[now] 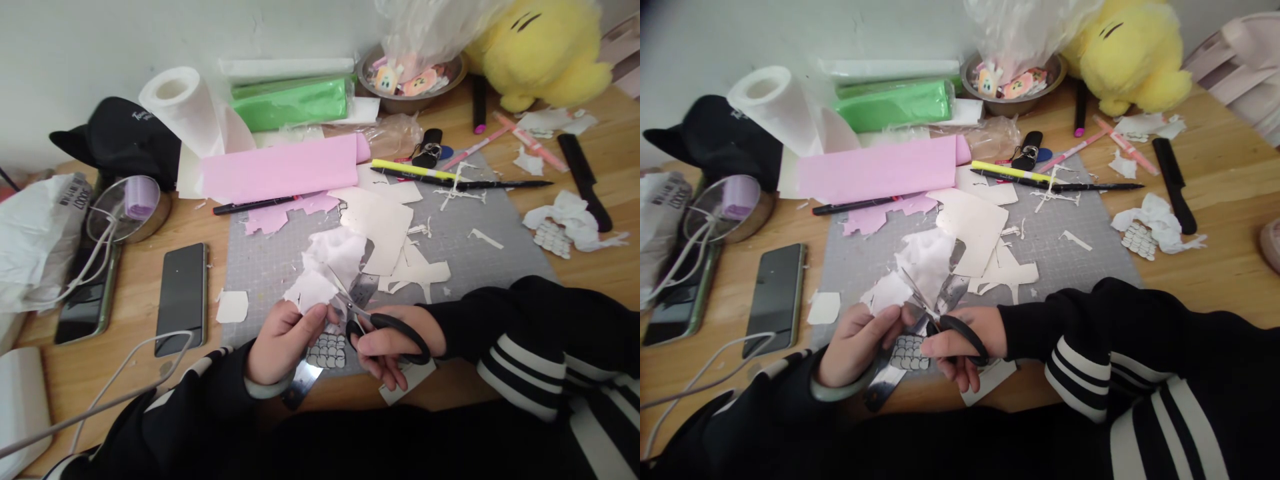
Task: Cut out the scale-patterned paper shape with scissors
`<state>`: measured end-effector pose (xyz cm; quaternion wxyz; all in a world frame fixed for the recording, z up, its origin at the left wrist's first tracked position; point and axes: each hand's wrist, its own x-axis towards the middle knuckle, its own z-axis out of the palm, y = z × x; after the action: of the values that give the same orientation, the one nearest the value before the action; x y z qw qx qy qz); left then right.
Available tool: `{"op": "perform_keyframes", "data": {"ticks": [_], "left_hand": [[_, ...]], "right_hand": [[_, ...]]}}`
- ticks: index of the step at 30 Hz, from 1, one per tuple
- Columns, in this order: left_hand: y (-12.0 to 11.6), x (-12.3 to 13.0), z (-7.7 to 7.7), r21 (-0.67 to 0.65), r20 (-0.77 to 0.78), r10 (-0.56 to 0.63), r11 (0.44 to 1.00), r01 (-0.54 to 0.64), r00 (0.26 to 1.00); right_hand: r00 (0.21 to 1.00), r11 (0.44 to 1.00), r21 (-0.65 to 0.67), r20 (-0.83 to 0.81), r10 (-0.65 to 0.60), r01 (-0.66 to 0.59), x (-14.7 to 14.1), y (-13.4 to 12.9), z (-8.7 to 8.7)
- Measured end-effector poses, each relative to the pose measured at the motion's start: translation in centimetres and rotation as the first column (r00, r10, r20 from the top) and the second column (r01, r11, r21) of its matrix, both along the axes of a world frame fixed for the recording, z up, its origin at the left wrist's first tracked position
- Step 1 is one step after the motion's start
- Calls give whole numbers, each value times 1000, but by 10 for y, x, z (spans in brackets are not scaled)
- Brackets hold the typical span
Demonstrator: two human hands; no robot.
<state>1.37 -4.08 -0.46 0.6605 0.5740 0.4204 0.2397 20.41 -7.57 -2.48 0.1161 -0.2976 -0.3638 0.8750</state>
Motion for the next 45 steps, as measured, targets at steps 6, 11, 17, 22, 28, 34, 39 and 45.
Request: {"op": "perform_keyframes", "data": {"ticks": [6,11,17,22,28,34,39,45], "left_hand": [[0,0,1,-6,-14,-11,1000,11,1000],[1,1,2,-3,-27,-28,1000,28,999],[2,1,4,28,-104,-91,995,95,990],[2,-1,6,74,-194,-160,981,177,968],[2,1,8,120,-235,-158,974,190,959],[2,1,8,119,-220,-161,974,190,962],[2,1,8,121,-217,-166,973,195,962],[2,0,7,120,-203,-163,975,189,966]], "right_hand": [[1000,1000,0,-5,6,-6,0,1,1],[1000,1000,-8,-16,11,-11,-2,2,4],[1000,1000,-7,-23,-12,12,-3,3,2],[1000,1000,-5,-13,12,-12,-4,3,2],[1000,1000,-4,-8,11,-11,-3,1,0],[1000,1000,-1,2,12,-12,-3,2,0],[1000,1000,6,-6,13,-13,-3,1,0],[1000,1000,7,8,19,-19,-4,2,1]]}}
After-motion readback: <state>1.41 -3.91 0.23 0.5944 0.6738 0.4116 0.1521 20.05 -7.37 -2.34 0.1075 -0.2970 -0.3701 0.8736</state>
